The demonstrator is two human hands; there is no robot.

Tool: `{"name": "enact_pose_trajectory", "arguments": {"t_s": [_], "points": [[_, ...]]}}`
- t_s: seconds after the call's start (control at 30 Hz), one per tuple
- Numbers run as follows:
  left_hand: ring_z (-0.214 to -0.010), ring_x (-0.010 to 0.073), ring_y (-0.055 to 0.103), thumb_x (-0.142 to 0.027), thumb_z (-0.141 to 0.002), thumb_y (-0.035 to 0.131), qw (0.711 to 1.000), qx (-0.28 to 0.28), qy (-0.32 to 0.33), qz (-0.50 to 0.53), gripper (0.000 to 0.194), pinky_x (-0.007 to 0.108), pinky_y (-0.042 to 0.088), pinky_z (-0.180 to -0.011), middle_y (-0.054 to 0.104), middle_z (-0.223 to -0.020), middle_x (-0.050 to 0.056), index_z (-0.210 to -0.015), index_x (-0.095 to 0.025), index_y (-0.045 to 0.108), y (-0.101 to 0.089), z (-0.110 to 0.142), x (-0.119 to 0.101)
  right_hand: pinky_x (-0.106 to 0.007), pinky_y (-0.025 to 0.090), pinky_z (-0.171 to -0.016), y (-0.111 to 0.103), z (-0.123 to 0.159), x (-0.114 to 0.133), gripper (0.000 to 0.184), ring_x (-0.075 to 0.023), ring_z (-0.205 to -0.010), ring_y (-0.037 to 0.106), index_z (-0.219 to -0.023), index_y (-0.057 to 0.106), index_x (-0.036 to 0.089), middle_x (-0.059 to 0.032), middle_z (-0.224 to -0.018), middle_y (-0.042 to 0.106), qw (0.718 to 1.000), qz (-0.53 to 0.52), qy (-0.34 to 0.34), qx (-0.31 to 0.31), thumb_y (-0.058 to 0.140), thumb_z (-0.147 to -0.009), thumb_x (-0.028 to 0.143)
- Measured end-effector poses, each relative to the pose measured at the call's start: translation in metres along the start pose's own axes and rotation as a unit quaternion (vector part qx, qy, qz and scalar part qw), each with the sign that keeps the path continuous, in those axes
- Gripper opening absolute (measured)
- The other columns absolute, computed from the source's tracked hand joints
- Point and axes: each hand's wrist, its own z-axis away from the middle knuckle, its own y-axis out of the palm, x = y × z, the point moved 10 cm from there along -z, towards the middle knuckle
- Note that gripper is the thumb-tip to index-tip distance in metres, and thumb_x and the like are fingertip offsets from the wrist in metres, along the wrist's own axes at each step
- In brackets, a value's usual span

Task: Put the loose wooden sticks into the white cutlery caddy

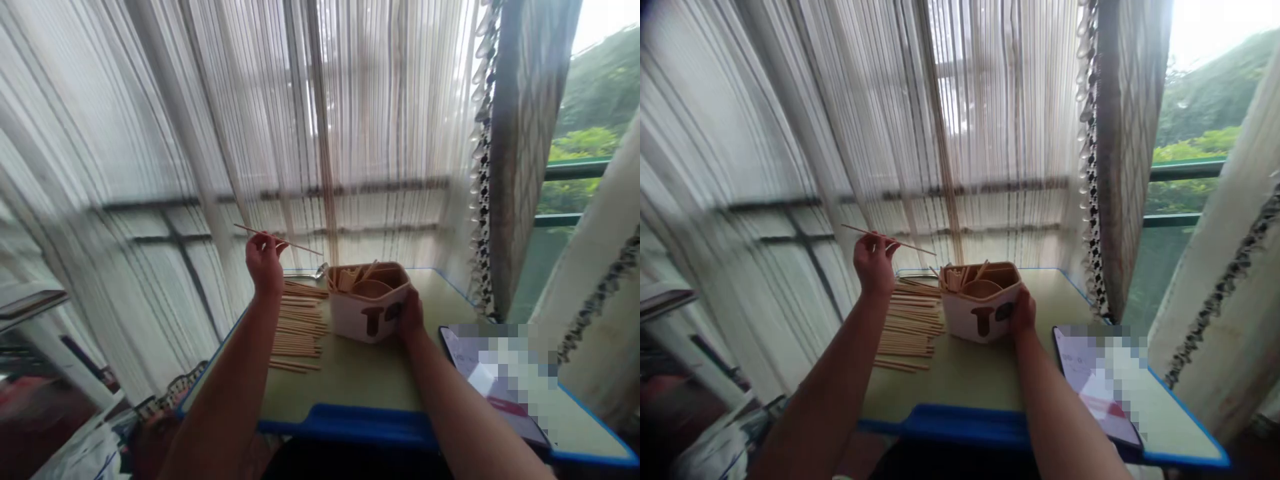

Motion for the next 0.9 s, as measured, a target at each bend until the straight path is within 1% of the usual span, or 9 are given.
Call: {"name": "enact_pose_trajectory", "arguments": {"t_s": [0.07, 0.13, 0.2, 0.3, 0.43, 0.5, 0.63, 0.73, 0.9], "points": [[-0.069, 0.0071, 0.059, -0.034, -0.075, 0.064, 1.000, 0.006, -0.005, 0.014, 0.025, 0.026, 0.055, -0.069, 0.056, -0.082, -0.001, -0.090, -0.019, 0.051, 0.004, 0.001, -0.007, -0.025, 0.036, -0.048, -0.001, 0.001, 0.002, 0.051, -0.0136, -0.056, 0.044, -0.065, 0.056, 0.016, 0.0005, -0.057, 0.052, 1.000, 0.008, 0.009, -0.002, 0.040, -0.075, 0.064], [-0.069, 0.0080, 0.060, -0.034, -0.074, 0.065, 0.999, 0.035, -0.032, 0.015, 0.027, 0.025, 0.055, -0.067, 0.057, -0.081, -0.001, -0.092, -0.019, 0.052, 0.013, 0.007, -0.003, -0.025, 0.034, -0.048, -0.001, 0.003, 0.009, 0.052, -0.0139, -0.056, 0.044, -0.064, 0.056, 0.016, 0.0000, -0.057, 0.052, 1.000, 0.028, -0.003, -0.007, 0.039, -0.075, 0.064], [-0.069, 0.0095, 0.061, -0.035, -0.074, 0.065, 0.996, 0.073, -0.055, -0.002, 0.028, 0.024, 0.054, -0.062, 0.058, -0.080, -0.001, -0.093, -0.019, 0.053, 0.023, 0.016, 0.006, -0.026, 0.034, -0.048, 0.000, 0.004, 0.012, 0.052, -0.0139, -0.055, 0.044, -0.062, 0.055, 0.016, 0.0000, -0.056, 0.052, 1.000, 0.024, -0.004, -0.005, 0.038, -0.075, 0.064], [-0.069, 0.0113, 0.063, -0.036, -0.075, 0.064, 0.988, 0.134, -0.059, -0.049, 0.029, 0.023, 0.053, -0.057, 0.060, -0.081, 0.000, -0.095, -0.018, 0.055, 0.038, 0.032, 0.015, -0.026, 0.035, -0.047, 0.001, 0.004, 0.006, 0.050, -0.0133, -0.053, 0.043, -0.062, 0.053, 0.017, 0.0017, -0.053, 0.050, 1.000, -0.008, 0.010, -0.005, 0.040, -0.074, 0.063], [-0.067, 0.0114, 0.064, -0.032, -0.075, 0.064, 0.968, 0.224, -0.077, -0.081, 0.031, 0.023, 0.052, -0.057, 0.062, -0.081, 0.001, -0.100, -0.017, 0.055, 0.057, 0.049, 0.028, -0.025, 0.035, -0.047, -0.001, 0.000, 0.002, 0.050, -0.0127, -0.052, 0.044, -0.062, 0.053, 0.017, 0.0024, -0.053, 0.050, 1.000, 0.001, -0.015, -0.004, 0.039, -0.076, 0.063], [-0.067, 0.0112, 0.064, -0.031, -0.073, 0.065, 0.961, 0.252, -0.088, -0.078, 0.036, 0.023, 0.052, -0.058, 0.062, -0.081, 0.000, -0.105, -0.018, 0.053, 0.061, 0.054, 0.031, -0.025, 0.036, -0.047, -0.001, -0.001, 0.002, 0.050, -0.0127, -0.053, 0.044, -0.063, 0.053, 0.017, 0.0021, -0.054, 0.051, 1.000, 0.005, -0.021, 0.003, 0.039, -0.077, 0.062], [-0.065, 0.0101, 0.063, -0.027, -0.073, 0.065, 0.955, 0.268, -0.099, -0.078, 0.051, 0.022, 0.050, -0.057, 0.063, -0.082, 0.000, -0.120, -0.021, 0.045, 0.063, 0.057, 0.033, -0.026, 0.038, -0.049, 0.001, 0.002, 0.003, 0.046, -0.0132, -0.054, 0.046, -0.065, 0.054, 0.017, 0.0020, -0.056, 0.053, 1.000, -0.023, 0.002, 0.011, 0.041, -0.076, 0.060], [-0.064, 0.0088, 0.062, -0.025, -0.075, 0.063, 0.954, 0.271, -0.098, -0.083, 0.058, 0.020, 0.048, -0.056, 0.062, -0.082, 0.000, -0.128, -0.023, 0.040, 0.064, 0.056, 0.030, -0.026, 0.038, -0.049, 0.000, 0.005, 0.005, 0.044, -0.0133, -0.055, 0.046, -0.065, 0.055, 0.017, 0.0015, -0.056, 0.053, 0.999, -0.027, 0.020, -0.002, 0.043, -0.076, 0.058], [-0.064, 0.0080, 0.061, -0.023, -0.077, 0.061, 0.954, 0.273, -0.090, -0.081, 0.066, 0.021, 0.048, -0.057, 0.061, -0.082, -0.001, -0.135, -0.028, 0.032, 0.064, 0.056, 0.028, -0.025, 0.036, -0.047, -0.001, 0.004, 0.010, 0.046, -0.0133, -0.053, 0.045, -0.063, 0.055, 0.016, 0.0003, -0.055, 0.053, 1.000, -0.004, -0.007, -0.008, 0.041, -0.076, 0.058]]}}
